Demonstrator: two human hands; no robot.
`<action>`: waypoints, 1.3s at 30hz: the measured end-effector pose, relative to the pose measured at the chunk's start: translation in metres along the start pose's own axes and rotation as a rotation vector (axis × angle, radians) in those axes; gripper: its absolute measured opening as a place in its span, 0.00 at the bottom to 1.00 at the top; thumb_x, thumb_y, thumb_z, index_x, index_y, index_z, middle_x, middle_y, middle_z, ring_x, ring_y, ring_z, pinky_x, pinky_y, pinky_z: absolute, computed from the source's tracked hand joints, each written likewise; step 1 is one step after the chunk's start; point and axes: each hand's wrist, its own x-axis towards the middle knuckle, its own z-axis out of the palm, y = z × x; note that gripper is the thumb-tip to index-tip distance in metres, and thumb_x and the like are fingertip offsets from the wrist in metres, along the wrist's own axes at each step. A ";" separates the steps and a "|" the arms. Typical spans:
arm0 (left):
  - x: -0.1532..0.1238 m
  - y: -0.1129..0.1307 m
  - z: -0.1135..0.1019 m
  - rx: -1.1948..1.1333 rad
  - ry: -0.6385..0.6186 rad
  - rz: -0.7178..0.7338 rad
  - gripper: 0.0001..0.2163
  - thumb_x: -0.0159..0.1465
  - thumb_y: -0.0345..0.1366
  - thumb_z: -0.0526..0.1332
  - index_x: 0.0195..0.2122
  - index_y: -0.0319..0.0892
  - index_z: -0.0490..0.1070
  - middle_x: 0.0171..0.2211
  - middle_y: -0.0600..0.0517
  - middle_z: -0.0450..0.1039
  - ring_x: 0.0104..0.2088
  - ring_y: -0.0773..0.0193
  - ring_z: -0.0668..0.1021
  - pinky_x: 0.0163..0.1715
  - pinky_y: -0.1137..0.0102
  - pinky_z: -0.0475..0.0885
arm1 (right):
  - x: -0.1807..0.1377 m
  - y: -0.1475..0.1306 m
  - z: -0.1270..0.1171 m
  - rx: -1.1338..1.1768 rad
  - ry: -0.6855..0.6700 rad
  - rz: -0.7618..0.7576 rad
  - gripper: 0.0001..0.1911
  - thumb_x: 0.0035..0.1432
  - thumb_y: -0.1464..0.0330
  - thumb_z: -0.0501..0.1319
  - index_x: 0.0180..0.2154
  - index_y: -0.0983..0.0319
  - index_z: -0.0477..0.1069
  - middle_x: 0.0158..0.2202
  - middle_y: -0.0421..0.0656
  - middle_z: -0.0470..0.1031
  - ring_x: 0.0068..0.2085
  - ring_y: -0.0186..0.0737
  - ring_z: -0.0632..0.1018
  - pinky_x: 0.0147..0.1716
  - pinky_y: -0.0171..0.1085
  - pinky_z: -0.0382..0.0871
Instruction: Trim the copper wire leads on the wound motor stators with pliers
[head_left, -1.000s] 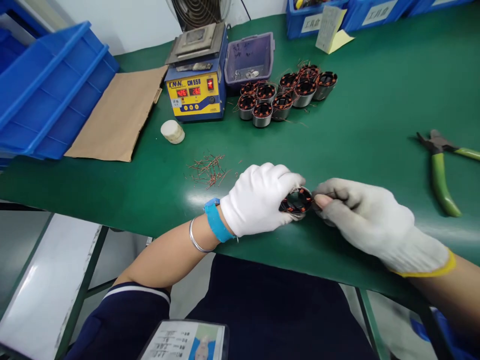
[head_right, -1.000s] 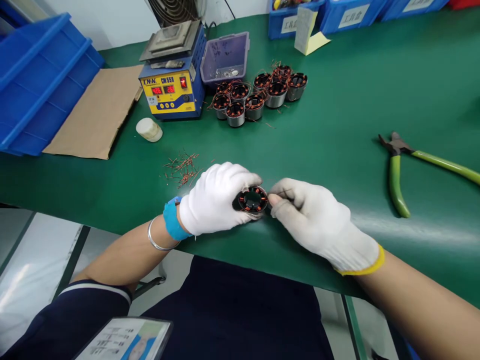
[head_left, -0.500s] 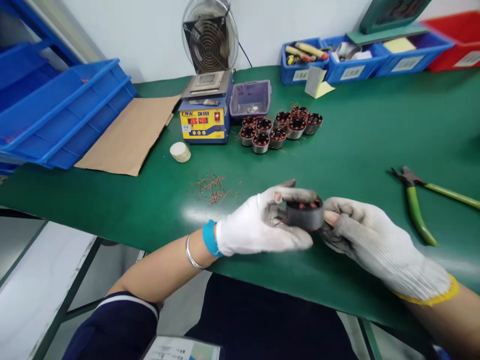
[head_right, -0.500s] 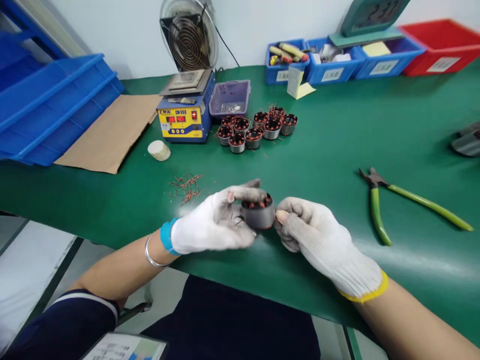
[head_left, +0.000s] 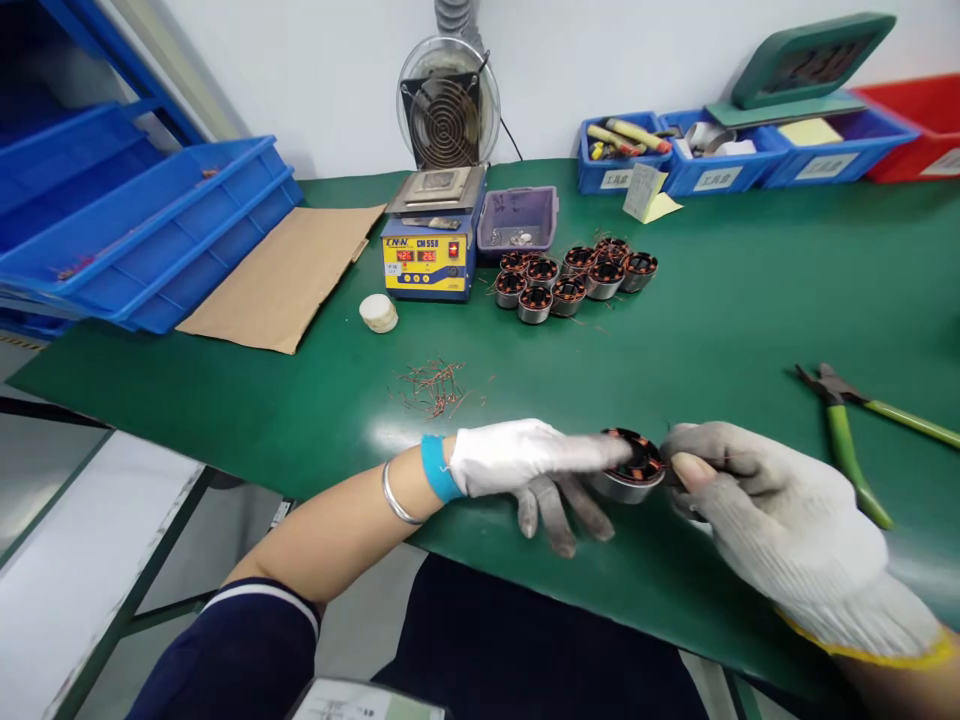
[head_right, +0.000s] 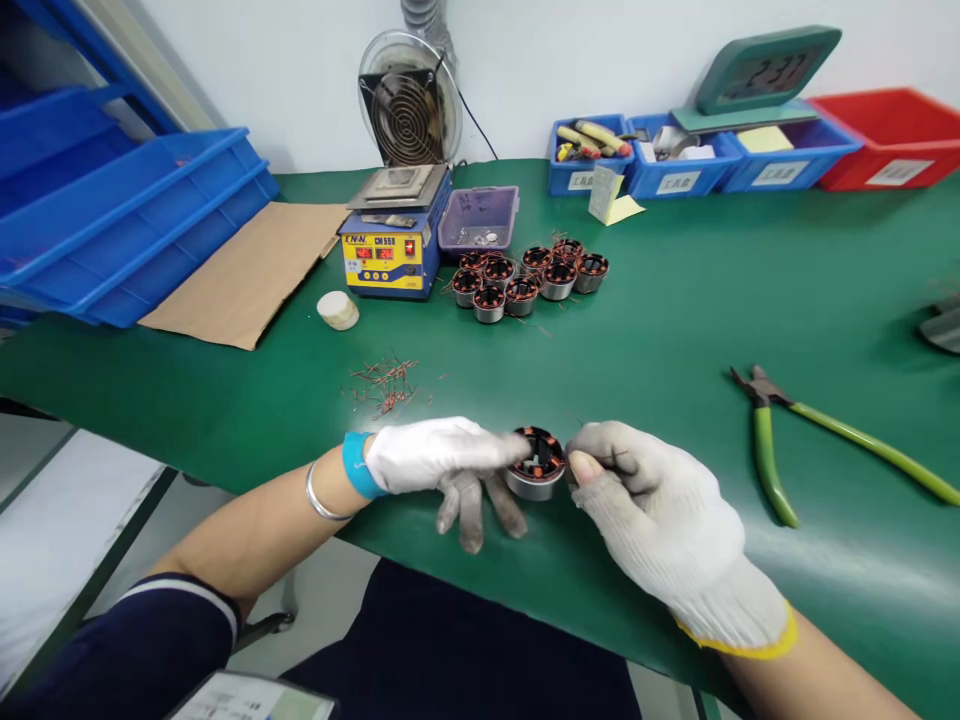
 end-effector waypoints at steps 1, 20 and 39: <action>-0.001 -0.001 -0.002 -0.029 0.004 0.038 0.30 0.53 0.62 0.70 0.44 0.41 0.73 0.37 0.47 0.79 0.24 0.63 0.82 0.17 0.74 0.71 | 0.001 -0.001 0.001 -0.031 -0.020 0.000 0.35 0.54 0.33 0.55 0.23 0.57 0.72 0.17 0.43 0.69 0.18 0.38 0.67 0.16 0.38 0.62; 0.001 -0.011 0.014 0.990 0.571 0.395 0.35 0.55 0.47 0.72 0.63 0.44 0.69 0.53 0.45 0.78 0.52 0.50 0.81 0.53 0.56 0.78 | 0.004 0.003 -0.005 -0.545 -0.073 -0.758 0.16 0.68 0.65 0.52 0.28 0.57 0.70 0.20 0.41 0.73 0.19 0.37 0.72 0.21 0.37 0.61; 0.011 -0.013 0.015 1.445 0.688 0.351 0.23 0.63 0.53 0.64 0.51 0.41 0.77 0.43 0.44 0.82 0.48 0.47 0.81 0.57 0.54 0.68 | 0.016 0.016 -0.001 -0.480 -0.372 0.114 0.18 0.56 0.51 0.55 0.30 0.55 0.76 0.25 0.42 0.78 0.24 0.41 0.75 0.22 0.38 0.64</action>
